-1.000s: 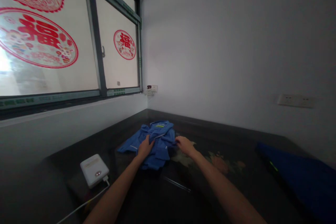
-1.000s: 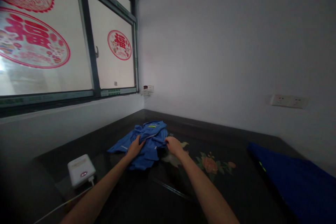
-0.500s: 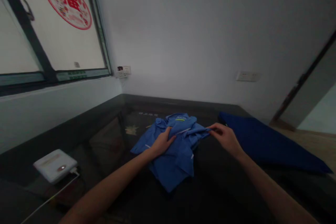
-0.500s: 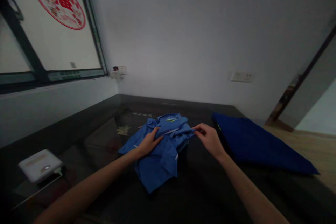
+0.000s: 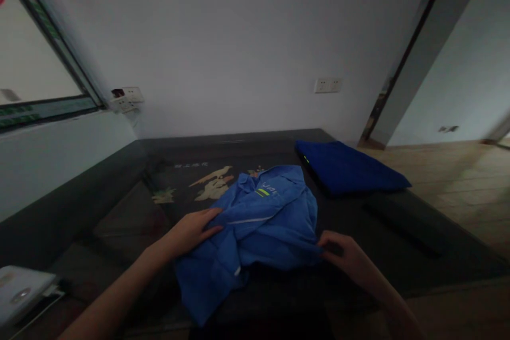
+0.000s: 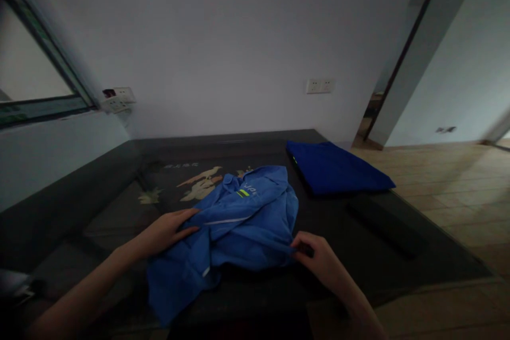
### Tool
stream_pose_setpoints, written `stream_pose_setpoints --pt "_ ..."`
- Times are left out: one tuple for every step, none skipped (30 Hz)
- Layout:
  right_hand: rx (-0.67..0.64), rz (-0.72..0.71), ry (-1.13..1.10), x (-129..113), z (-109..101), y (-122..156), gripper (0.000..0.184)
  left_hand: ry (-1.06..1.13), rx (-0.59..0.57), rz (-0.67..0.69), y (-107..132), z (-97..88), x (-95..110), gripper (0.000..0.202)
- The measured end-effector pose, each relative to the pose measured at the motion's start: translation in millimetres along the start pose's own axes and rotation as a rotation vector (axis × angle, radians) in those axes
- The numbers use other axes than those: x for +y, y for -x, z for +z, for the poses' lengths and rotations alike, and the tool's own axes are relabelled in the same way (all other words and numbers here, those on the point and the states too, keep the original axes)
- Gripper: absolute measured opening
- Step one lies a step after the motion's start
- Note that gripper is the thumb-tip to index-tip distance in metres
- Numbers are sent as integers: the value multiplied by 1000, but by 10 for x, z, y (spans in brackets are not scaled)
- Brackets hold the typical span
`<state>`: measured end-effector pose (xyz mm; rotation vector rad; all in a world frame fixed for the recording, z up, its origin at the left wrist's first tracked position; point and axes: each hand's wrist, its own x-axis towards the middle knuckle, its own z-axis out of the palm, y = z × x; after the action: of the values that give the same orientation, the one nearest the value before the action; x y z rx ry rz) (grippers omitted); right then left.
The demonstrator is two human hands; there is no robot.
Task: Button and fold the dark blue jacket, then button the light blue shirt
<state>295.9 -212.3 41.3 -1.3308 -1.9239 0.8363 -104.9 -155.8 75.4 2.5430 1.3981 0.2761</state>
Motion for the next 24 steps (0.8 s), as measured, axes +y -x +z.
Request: stream_pose_setpoints --pt "-2 -11 -27 -5 26 1 22 23 -15 -41 28 -7 -37 41" --pt "-2 -27 -54 -16 32 -2 23 43 -34 -75 51 -21 -63 42" --pt "3 -42 -81 -31 23 -9 26 65 -55 -97 67 -41 -78 44" --pt "22 -53 -110 -49 0 -21 29 87 -74 -108 74 -70 -83 46" --pt "59 -57 -139 -68 -29 -41 33 108 -82 -108 70 -107 -76 48" --pt "111 -49 -167 -87 -61 -70 37 126 -72 -101 54 -150 -57 50" --pt "172 -33 -191 -104 -90 -109 40 140 -46 -87 26 -198 -24 52" --pt "230 -13 -207 -118 -113 -159 41 151 -7 -71 -16 -248 22 52" --pt "280 5 -213 -127 -125 -219 40 159 39 -52 -72 -295 83 50" --pt "317 12 -206 -132 -124 -286 38 167 84 -31 -141 -337 159 48" --pt "344 9 -185 -130 -110 -357 36 174 119 -7 -224 -369 248 45" --pt "362 -3 -147 -122 -82 -428 34 183 140 26 -319 -388 348 43" --pt "373 -21 -95 -109 -42 -493 32 193 153 63 -426 -390 457 41" --pt "377 -38 -36 -91 9 -548 32 205 155 111 -546 -374 573 39" --pt "376 -54 22 -70 67 -591 32 218 158 164 -676 -340 690 38" --pt "366 -69 75 -46 130 -619 33 231 162 219 -815 -287 807 37" --pt "350 -83 120 -22 193 -632 35 244 169 259 -962 -217 920 36" --pt "325 -96 158 1 255 -632 37 248 176 286 -1112 -134 1026 37" --pt "293 -108 192 22 310 -621 40 237 182 296 -1262 -42 1123 38" --pt "254 -120 223 39 358 -603 44 214 193 288 -1407 55 1209 39" --pt "204 -131 252 51 394 -583 48 178 190 260 -1544 152 1280 41" --pt "150 -139 277 58 420 -562 52 141 184 213 -1666 245 1336 46" --pt "94 -146 300 60 434 -544 57 106 170 155 -1772 330 1376 52" --pt "42 -156 321 57 439 -530 61 75 152 95 -1860 404 1398 59"
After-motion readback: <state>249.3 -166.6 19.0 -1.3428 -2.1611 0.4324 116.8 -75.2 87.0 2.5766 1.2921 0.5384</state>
